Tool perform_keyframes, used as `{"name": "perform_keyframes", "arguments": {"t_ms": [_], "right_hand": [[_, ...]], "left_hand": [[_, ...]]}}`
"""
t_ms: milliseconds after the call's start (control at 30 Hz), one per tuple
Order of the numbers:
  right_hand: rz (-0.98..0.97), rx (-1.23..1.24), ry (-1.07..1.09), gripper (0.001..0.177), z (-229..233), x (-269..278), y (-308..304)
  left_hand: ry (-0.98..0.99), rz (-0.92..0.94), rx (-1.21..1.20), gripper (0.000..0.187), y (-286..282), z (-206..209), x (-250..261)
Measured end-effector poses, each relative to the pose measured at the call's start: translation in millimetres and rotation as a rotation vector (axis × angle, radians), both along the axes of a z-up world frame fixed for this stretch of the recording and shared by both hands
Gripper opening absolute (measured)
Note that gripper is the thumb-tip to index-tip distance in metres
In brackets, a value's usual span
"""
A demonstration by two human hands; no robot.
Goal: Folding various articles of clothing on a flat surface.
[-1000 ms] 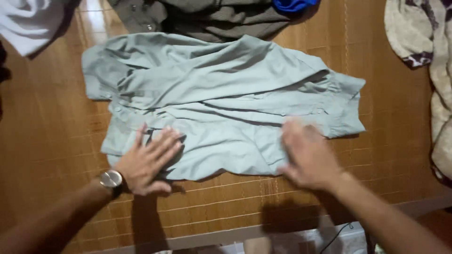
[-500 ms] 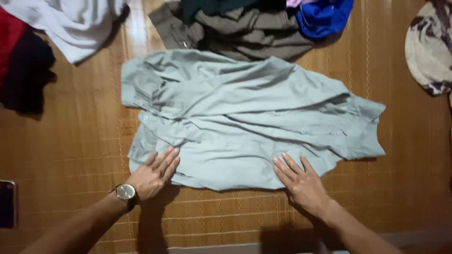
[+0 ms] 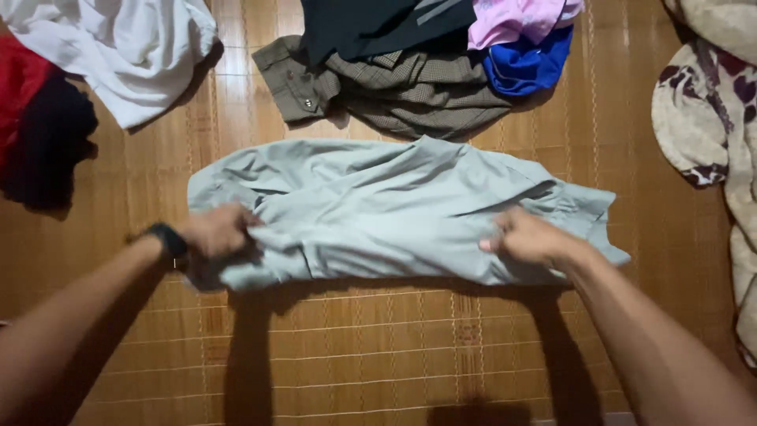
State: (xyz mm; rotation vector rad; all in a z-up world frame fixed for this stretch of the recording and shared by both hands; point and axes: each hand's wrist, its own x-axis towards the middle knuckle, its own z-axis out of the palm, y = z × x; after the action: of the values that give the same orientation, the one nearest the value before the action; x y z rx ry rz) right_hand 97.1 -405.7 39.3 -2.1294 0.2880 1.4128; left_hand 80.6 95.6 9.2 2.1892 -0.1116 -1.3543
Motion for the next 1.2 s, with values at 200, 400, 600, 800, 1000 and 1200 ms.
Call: {"name": "perform_keyframes", "arguments": {"t_ms": [200, 400, 600, 800, 1000, 1200], "right_hand": [[0.038, -0.032, -0.172, 0.033, -30, 42, 6], [-0.021, -0.016, -0.156, 0.037, -37, 46, 3], [-0.079, -0.089, -0.345, 0.048, -30, 68, 15], [-0.307, -0.043, -0.295, 0.050, -11, 99, 25], [-0.165, -0.141, -0.498, 0.046, -26, 107, 38], [0.141, -0.452, -1.059, 0.052, -43, 61, 49]], "left_hand": [[0.018, -0.009, 0.259, 0.037, -8, -4, 54], [-0.002, 0.184, 0.228, 0.041, 1, -26, 54], [-0.257, 0.214, 0.314, 0.041, 9, -32, 77], [-0.245, 0.460, 0.205, 0.032, 14, 12, 106], [-0.287, 0.639, 0.279, 0.025, -15, 8, 126], [-1.370, 0.257, 0.514, 0.043, -20, -28, 70]]}}
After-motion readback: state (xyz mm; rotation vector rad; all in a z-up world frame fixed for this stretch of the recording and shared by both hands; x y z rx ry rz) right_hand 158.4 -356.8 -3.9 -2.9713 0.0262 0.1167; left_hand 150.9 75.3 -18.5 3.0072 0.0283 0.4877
